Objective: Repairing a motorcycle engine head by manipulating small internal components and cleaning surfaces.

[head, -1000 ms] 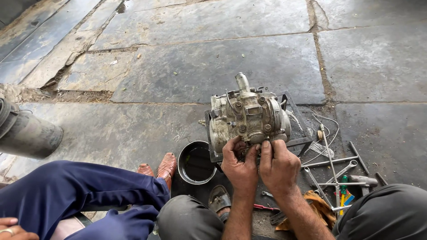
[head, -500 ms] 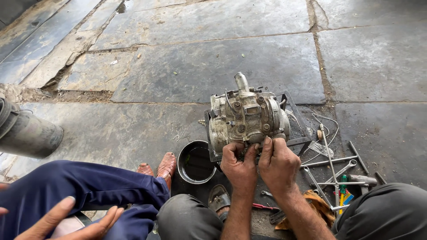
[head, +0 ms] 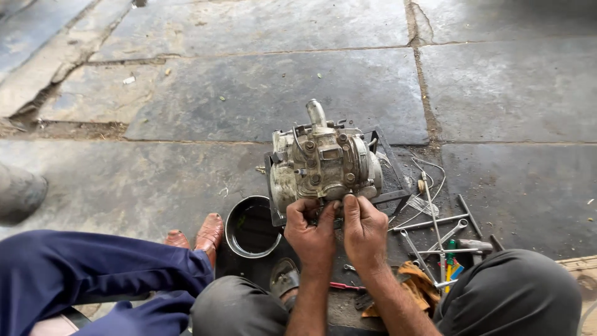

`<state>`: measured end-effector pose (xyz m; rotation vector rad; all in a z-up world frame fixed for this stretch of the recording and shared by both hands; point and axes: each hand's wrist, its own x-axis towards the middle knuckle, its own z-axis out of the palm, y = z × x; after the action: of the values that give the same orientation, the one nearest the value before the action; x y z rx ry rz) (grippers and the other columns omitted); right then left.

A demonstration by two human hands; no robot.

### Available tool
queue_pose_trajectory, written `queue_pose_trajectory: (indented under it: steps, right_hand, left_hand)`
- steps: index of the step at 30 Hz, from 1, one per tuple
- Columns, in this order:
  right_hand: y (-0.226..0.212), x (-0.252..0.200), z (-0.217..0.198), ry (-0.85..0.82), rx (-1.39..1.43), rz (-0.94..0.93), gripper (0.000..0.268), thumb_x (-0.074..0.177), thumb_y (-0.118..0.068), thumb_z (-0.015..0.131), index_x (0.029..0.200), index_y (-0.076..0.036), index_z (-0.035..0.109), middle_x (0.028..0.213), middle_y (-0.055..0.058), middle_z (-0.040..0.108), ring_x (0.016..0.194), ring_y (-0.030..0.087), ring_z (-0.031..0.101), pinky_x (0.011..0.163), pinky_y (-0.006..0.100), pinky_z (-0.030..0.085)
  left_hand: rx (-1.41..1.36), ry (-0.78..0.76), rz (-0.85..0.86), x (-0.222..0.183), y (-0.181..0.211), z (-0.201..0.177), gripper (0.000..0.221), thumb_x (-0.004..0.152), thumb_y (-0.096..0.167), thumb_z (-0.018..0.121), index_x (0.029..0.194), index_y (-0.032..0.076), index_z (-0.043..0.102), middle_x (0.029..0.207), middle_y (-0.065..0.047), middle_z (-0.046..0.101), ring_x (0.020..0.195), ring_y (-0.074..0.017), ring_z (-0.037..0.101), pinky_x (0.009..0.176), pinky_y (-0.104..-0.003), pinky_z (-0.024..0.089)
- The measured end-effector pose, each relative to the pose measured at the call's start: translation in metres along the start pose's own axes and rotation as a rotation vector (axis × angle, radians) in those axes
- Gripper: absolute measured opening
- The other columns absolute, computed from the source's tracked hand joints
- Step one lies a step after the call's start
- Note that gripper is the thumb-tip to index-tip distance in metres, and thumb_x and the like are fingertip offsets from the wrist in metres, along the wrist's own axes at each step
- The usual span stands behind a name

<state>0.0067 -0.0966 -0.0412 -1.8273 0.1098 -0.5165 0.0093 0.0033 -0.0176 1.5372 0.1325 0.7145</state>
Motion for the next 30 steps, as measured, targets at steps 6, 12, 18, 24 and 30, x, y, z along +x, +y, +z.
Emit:
queue_pose_trajectory:
  steps: [6, 12, 18, 24, 30]
  right_hand:
    - [-0.058, -0.007, -0.009, 0.126, -0.157, -0.509, 0.024, 0.091, -0.015, 0.081, 0.099, 0.001, 0.064, 0.083, 0.011, 0.068, 0.072, 0.017, 0.07, 0.056, 0.03, 0.058]
    - [-0.084, -0.004, -0.001, 0.008, -0.352, -0.601, 0.022, 0.085, -0.003, 0.077, 0.105, -0.001, 0.069, 0.097, 0.014, 0.071, 0.086, 0.026, 0.073, 0.071, 0.036, 0.061]
    - [-0.084, 0.004, -0.001, 0.018, -0.429, -0.644, 0.019, 0.084, -0.004, 0.077, 0.101, -0.001, 0.07, 0.092, 0.012, 0.069, 0.081, 0.028, 0.071, 0.071, 0.039, 0.059]
    - [-0.077, 0.01, 0.0, 0.016, -0.472, -0.746, 0.012, 0.084, -0.008, 0.076, 0.085, -0.002, 0.066, 0.076, 0.01, 0.063, 0.066, 0.026, 0.064, 0.058, 0.039, 0.053]
    - [-0.058, 0.021, 0.006, -0.04, -0.588, -0.744, 0.03, 0.088, -0.014, 0.078, 0.067, -0.009, 0.057, 0.063, 0.004, 0.053, 0.055, 0.021, 0.056, 0.049, 0.039, 0.047]
  left_hand:
    - [0.05, 0.011, 0.191, -0.004, -0.014, 0.003, 0.033, 0.08, 0.013, 0.09, 0.093, 0.005, 0.061, 0.09, -0.008, 0.067, 0.079, -0.0191, 0.065, 0.067, -0.033, 0.054]
    - [0.136, 0.012, 0.374, -0.002, -0.022, 0.003, 0.023, 0.089, 0.011, 0.08, 0.095, 0.007, 0.059, 0.107, -0.009, 0.069, 0.096, -0.0227, 0.069, 0.074, -0.034, 0.061]
    - [0.106, 0.037, 0.354, -0.002, -0.013, 0.004, 0.019, 0.084, 0.009, 0.08, 0.095, 0.003, 0.065, 0.108, -0.012, 0.07, 0.098, -0.0238, 0.071, 0.079, -0.034, 0.062]
    - [0.15, 0.059, 0.439, 0.0, -0.017, 0.006, 0.018, 0.085, 0.01, 0.08, 0.094, 0.003, 0.066, 0.107, -0.01, 0.071, 0.101, -0.0254, 0.071, 0.082, -0.035, 0.062]
    - [0.116, 0.068, 0.298, 0.001, -0.012, 0.003, 0.013, 0.084, 0.009, 0.078, 0.091, 0.002, 0.07, 0.103, -0.013, 0.07, 0.094, -0.0263, 0.072, 0.073, -0.035, 0.063]
